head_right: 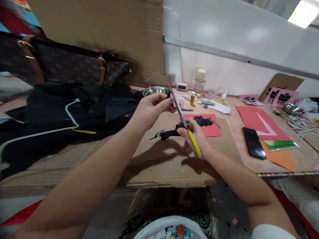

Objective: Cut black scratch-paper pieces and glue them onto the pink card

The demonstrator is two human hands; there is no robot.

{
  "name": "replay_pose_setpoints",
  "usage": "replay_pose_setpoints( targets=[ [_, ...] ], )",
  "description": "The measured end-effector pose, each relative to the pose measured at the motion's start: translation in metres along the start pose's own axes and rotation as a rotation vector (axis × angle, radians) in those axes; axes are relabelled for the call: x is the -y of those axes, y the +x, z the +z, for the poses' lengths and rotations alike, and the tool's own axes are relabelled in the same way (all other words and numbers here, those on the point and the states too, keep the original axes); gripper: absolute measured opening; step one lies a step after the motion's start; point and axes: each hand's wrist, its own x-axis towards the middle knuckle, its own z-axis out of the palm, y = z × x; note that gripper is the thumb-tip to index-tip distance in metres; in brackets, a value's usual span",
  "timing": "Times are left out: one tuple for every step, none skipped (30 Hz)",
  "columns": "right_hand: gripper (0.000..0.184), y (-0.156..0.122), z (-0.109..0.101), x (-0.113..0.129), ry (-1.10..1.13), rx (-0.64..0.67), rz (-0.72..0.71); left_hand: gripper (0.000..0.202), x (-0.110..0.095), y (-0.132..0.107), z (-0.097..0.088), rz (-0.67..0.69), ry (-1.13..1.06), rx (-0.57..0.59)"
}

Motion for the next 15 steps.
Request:
replay_pose_setpoints(
  targets=[
    [0.045,0.001,0.000,-0.001,-0.002,0.006,-0.005,0.029,0.000,0.000,0.000,0.001,0.011,-0.010],
    [0.046,0.001,-0.001,-0.003,0.001,0.015,-0.013,0.029,-0.001,0.001,0.000,0.002,0.025,-0.023],
    [0.047,0.002,-0.001,-0.004,0.008,0.029,-0.022,0.029,-0.001,0.001,0.001,0.000,0.044,-0.034],
    [0.049,0.002,-0.002,-0.006,0.018,0.046,-0.033,0.029,-0.002,0.001,0.001,-0.001,0.063,-0.044],
    [0.050,0.003,-0.002,-0.008,0.027,0.065,-0.045,0.030,-0.003,0.001,0.002,0.001,0.081,-0.051],
    [0.051,0.003,-0.003,-0.009,0.032,0.083,-0.056,0.029,-0.004,0.001,0.002,0.006,0.095,-0.052],
    [0.051,0.003,-0.004,-0.010,0.033,0.094,-0.067,0.028,-0.004,0.001,0.002,0.016,0.105,-0.048],
    [0.051,0.003,-0.004,-0.011,0.029,0.102,-0.076,0.026,-0.005,0.001,0.002,0.028,0.110,-0.042],
    [0.051,0.003,-0.005,-0.012,0.021,0.108,-0.081,0.024,-0.005,0.001,0.002,0.043,0.111,-0.034],
    [0.051,0.003,-0.005,-0.012,0.013,0.111,-0.086,0.022,-0.006,0.000,0.002,0.055,0.112,-0.026],
    [0.050,0.003,-0.006,-0.012,0.005,0.112,-0.089,0.020,-0.006,0.000,0.002,0.063,0.115,-0.020],
    [0.049,0.003,-0.006,-0.012,-0.004,0.110,-0.092,0.018,-0.006,0.000,0.002,0.069,0.120,-0.015],
    [0.048,0.003,-0.005,-0.011,-0.014,0.105,-0.097,0.018,-0.006,0.000,0.002,0.074,0.126,-0.010],
    [0.047,0.003,-0.005,-0.011,-0.022,0.099,-0.100,0.017,-0.006,-0.001,0.002,0.077,0.132,-0.006],
    [0.046,0.003,-0.005,-0.011,-0.027,0.092,-0.102,0.017,-0.006,-0.001,0.003,0.082,0.136,-0.002]
  ],
)
